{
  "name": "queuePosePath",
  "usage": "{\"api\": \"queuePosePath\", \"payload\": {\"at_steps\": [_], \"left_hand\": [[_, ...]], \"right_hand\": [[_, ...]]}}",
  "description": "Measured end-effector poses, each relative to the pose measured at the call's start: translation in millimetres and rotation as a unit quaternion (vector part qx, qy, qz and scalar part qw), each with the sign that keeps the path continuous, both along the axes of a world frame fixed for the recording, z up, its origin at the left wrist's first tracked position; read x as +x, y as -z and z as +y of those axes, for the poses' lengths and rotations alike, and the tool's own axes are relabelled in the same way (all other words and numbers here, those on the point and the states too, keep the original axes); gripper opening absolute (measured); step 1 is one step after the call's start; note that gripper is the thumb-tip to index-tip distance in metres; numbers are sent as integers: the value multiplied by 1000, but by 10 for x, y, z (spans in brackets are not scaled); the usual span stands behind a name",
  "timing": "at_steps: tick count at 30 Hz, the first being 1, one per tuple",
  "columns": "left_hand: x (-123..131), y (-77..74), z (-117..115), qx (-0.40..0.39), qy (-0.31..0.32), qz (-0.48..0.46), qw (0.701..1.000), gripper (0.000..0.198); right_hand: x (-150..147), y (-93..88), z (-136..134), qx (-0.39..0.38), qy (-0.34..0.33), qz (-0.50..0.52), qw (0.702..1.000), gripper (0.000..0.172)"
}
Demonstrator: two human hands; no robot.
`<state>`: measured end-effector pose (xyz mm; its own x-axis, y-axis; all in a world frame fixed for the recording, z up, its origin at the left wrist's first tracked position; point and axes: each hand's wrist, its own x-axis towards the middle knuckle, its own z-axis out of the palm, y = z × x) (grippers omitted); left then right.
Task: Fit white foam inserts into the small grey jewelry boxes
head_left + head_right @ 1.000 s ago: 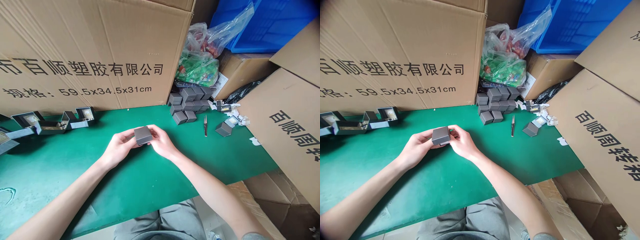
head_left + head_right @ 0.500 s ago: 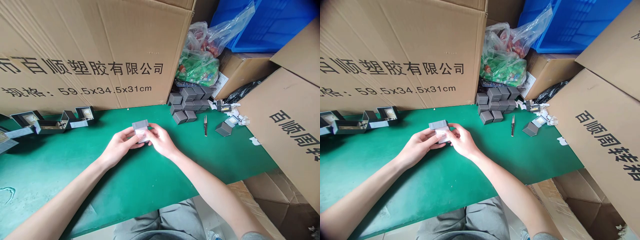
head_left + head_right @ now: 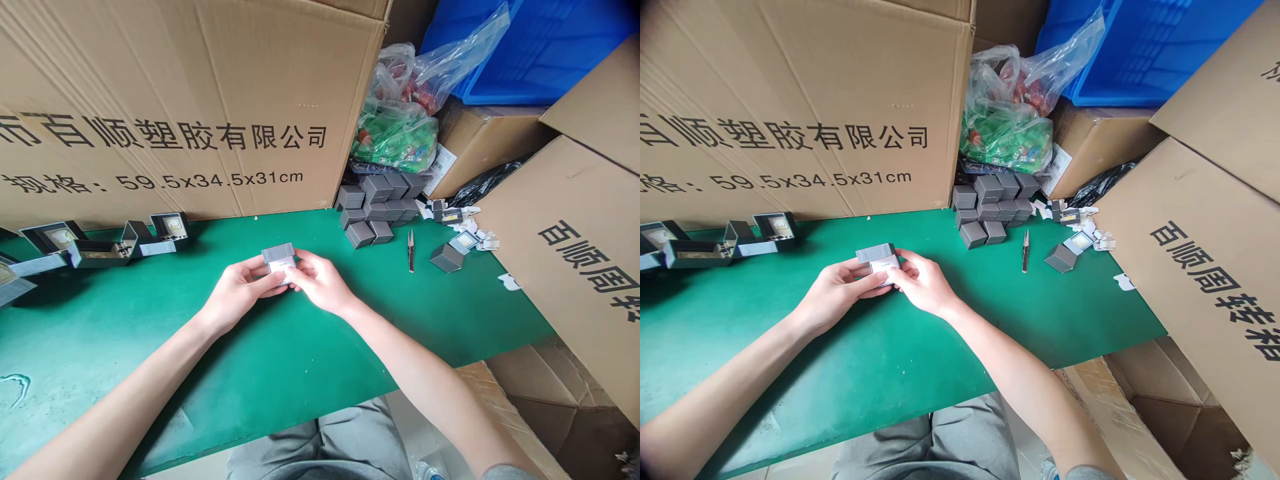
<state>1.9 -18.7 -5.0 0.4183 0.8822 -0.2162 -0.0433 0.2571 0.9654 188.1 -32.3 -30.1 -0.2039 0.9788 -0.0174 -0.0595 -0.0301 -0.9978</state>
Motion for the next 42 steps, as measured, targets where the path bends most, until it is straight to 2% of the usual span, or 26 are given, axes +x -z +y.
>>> {"api": "queuePosePath", "payload": {"at_steps": [6, 9, 12, 14, 22, 25, 28, 33, 38, 42], "left_hand": [[9, -16, 17, 20, 23, -8, 1000, 53], [6, -35, 10, 40, 31, 17, 999, 54], [-10, -45, 6, 56, 50, 42, 996, 55], [-20, -52, 7, 69, 58, 53, 994, 54], [-32, -62, 9, 123, 71, 72, 987, 41], [-44, -27, 17, 136, 72, 74, 985, 40], [-57, 6, 20, 137, 65, 68, 986, 46], [-84, 38, 25, 147, 83, 88, 982, 71], [-106, 85, 42, 151, 121, 62, 979, 68], [-108, 107, 39, 151, 120, 42, 980, 68]], "right_hand": [[14, 10, 3, 26, 83, -36, 996, 46], [59, -27, -3, 93, 132, -126, 979, 28], [89, -57, -7, 163, 142, -183, 959, 15], [91, -55, -6, 180, 127, -175, 959, 15], [61, -12, 8, 115, 146, -92, 978, 18], [63, -43, 3, 121, 133, -94, 979, 15], [62, -64, -5, 149, 131, -101, 975, 11], [55, -52, -12, 154, 124, -99, 975, 10], [86, -34, 11, 122, 92, -39, 987, 19], [115, -33, 29, 80, 48, -2, 996, 28]]}}
